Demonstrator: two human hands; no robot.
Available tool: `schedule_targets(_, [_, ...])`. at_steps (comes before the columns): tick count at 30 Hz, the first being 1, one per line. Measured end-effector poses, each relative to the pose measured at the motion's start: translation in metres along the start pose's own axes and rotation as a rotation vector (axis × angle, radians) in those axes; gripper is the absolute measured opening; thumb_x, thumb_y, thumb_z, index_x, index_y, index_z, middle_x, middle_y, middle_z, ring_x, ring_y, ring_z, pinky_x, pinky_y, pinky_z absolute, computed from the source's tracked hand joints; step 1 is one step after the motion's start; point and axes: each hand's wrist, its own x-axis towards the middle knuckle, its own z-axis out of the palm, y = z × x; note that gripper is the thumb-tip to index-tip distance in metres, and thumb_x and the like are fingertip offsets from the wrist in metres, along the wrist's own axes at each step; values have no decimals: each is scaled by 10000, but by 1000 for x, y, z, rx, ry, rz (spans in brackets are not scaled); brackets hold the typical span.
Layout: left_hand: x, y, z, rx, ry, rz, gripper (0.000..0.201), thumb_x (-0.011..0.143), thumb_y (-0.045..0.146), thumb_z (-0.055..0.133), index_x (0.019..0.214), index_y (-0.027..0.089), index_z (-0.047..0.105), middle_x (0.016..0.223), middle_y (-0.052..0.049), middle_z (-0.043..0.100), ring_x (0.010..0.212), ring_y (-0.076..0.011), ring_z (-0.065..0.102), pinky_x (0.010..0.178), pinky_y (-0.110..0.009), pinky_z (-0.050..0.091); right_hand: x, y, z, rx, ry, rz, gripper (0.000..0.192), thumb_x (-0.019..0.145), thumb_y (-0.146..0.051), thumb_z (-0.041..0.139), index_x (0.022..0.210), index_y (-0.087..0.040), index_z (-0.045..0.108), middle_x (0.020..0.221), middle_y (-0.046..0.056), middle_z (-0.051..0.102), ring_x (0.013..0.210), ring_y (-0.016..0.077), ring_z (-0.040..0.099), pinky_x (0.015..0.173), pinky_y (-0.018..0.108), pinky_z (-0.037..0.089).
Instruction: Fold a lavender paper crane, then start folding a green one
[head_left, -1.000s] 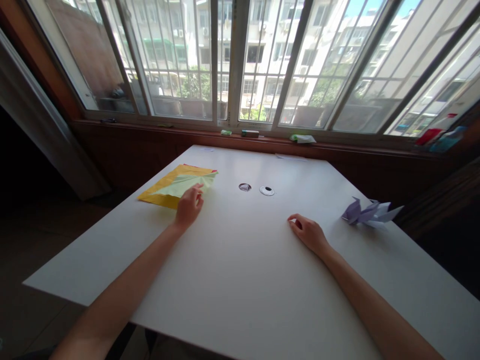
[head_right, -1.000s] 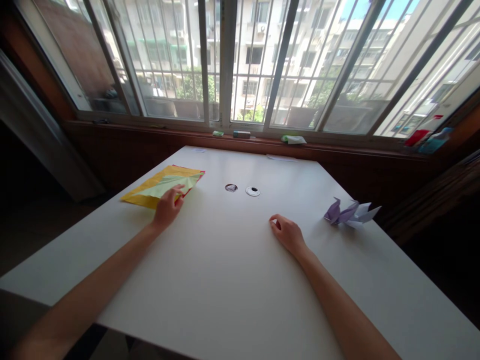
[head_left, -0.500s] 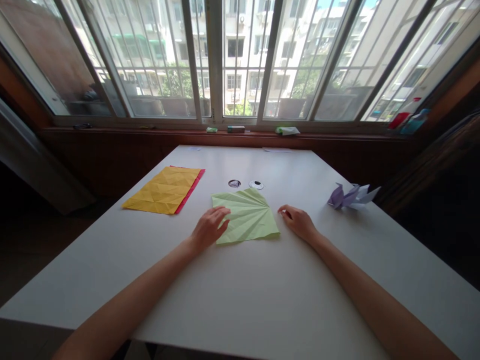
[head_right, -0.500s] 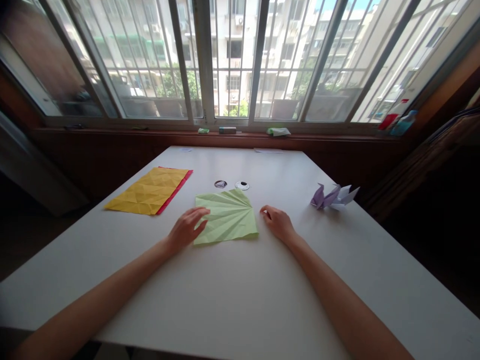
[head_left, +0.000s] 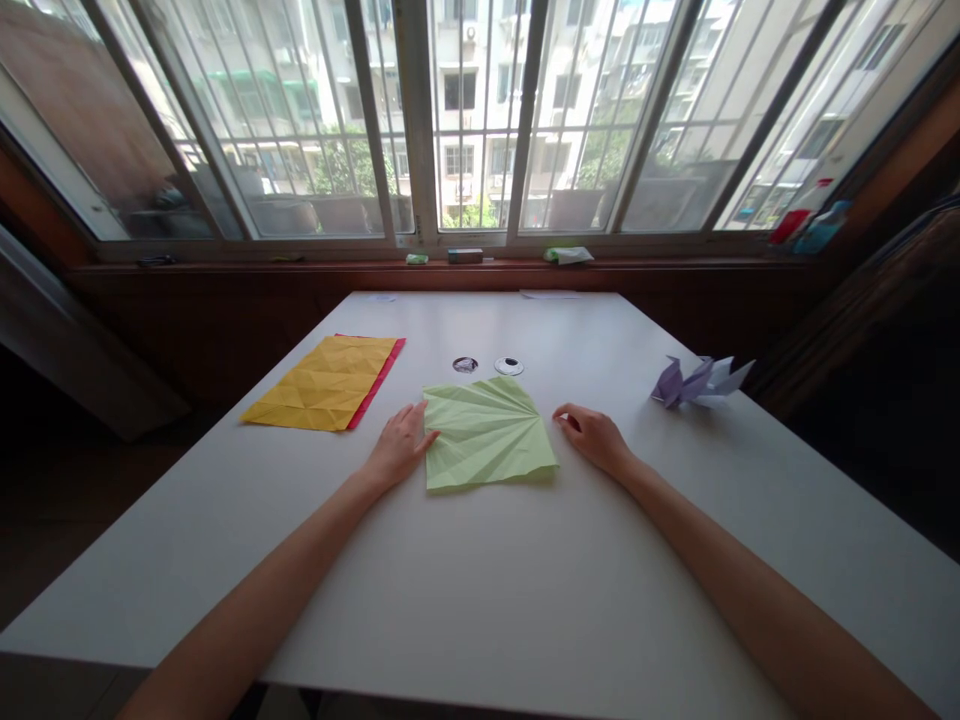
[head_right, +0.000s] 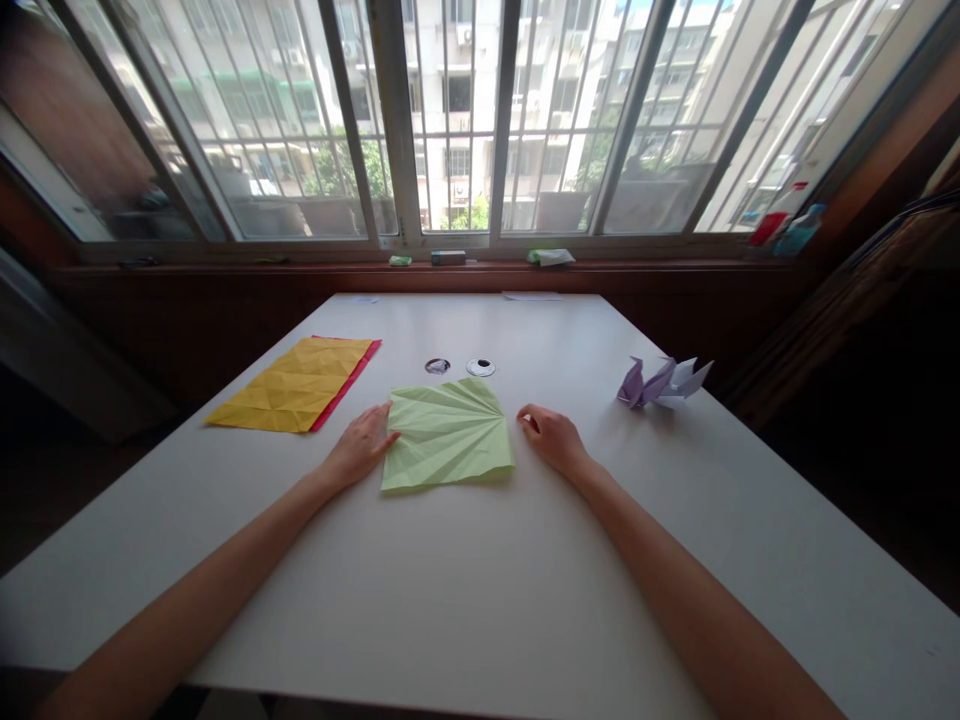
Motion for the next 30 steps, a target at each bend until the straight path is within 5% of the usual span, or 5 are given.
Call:
schedule_targets(18, [0,3,-2,33,-21,65,427,867,437,412,1181,156,478,1309,-151,455,1229,-269,402,1004,-450,338,1,1,-1,60,2,-91,323,865,-386,378,817,-192,632,780,49,607,717,163,545,659,260,396])
schedule_targets(24, [-1,7,-4,34,9,91,315,867,417,417,1001,151,520,1401,-155,329,1311,-277,273,1021,-476,303,2,4,-2,80,9,-142,417,906,-400,285,787,-187,623,811,69,578,811,179,527,739,282,404])
schedule_targets(30, [0,15,-14,32,1,171,221,870,359,428,950,177,526,1059,-100,607,1009,-218,550,914,-405,405,1,2,-3,79,28,-128,403,905,-380,290,759,-192,615,813,69,577,787,178,530,719,285,406])
